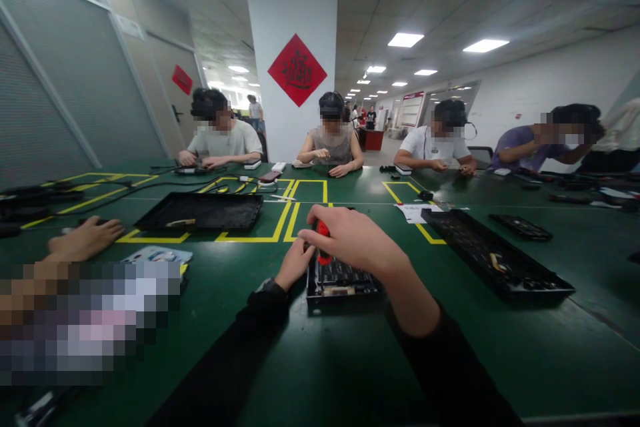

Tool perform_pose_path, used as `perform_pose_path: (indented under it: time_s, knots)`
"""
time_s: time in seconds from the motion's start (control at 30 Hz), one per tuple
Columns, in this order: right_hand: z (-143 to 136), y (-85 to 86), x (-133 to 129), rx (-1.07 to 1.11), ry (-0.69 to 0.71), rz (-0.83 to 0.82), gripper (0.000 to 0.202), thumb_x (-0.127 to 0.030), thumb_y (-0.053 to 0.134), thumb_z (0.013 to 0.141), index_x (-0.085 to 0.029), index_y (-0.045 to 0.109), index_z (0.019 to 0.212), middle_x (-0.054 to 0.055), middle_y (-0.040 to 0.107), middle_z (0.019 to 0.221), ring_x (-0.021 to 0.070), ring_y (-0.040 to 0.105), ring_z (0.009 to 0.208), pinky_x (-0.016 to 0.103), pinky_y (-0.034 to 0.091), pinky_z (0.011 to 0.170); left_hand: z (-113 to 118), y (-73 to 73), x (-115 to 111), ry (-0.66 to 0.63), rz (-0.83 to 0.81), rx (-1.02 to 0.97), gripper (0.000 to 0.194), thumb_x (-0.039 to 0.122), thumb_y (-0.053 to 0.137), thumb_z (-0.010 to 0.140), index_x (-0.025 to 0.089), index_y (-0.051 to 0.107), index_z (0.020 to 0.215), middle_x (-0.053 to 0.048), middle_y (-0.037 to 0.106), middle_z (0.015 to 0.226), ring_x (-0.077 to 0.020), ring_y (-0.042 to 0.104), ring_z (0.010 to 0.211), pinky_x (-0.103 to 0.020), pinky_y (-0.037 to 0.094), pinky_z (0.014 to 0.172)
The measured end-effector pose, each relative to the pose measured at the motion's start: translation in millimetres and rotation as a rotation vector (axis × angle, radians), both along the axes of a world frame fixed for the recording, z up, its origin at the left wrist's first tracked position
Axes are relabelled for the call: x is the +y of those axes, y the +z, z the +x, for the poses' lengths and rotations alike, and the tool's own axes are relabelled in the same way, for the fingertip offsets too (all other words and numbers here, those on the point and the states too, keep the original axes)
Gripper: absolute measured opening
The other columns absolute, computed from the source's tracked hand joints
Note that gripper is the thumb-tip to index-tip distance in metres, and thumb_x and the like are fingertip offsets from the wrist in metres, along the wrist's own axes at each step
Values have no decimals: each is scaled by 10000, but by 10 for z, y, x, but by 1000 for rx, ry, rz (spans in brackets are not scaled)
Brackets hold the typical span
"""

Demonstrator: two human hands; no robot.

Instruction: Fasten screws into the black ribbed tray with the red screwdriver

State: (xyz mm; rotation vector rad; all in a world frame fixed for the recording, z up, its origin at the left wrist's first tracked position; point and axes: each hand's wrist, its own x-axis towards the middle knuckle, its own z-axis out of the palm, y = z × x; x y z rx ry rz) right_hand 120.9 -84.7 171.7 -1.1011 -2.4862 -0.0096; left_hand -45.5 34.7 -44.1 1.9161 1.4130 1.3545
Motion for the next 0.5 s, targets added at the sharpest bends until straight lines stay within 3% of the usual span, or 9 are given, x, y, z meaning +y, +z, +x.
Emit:
perform_pose_path:
  time_s: [0.2,0.4,0.5]
  knots:
    - [28,6,35,-26,-33,5,232,-290,470,826,-193,555,1018,62,653,981,194,584,849,266,360,678,-14,11,-14,5,-43,-44,400,287,490,791,139,515,1163,-117,586,1123,-227,552,1021,-394,413,911]
    - [42,19,0,-22,-48,-24,298,-421,427,867,-199,550,1023,67,649,974,194,588,839,266,368,676,-12,18,-17,-12,-44,-37,352,298,482,798,129,545,1099,-117,606,1084,-233,556,1009,-402,424,892]
    - [34,-24,44,-24,-84,20,276,-372,365,898,-195,559,981,71,649,943,185,584,807,270,361,666,-10,14,-12,2,-53,-27,367,283,487,796,131,529,1127,-117,600,1091,-223,562,993,-399,420,899]
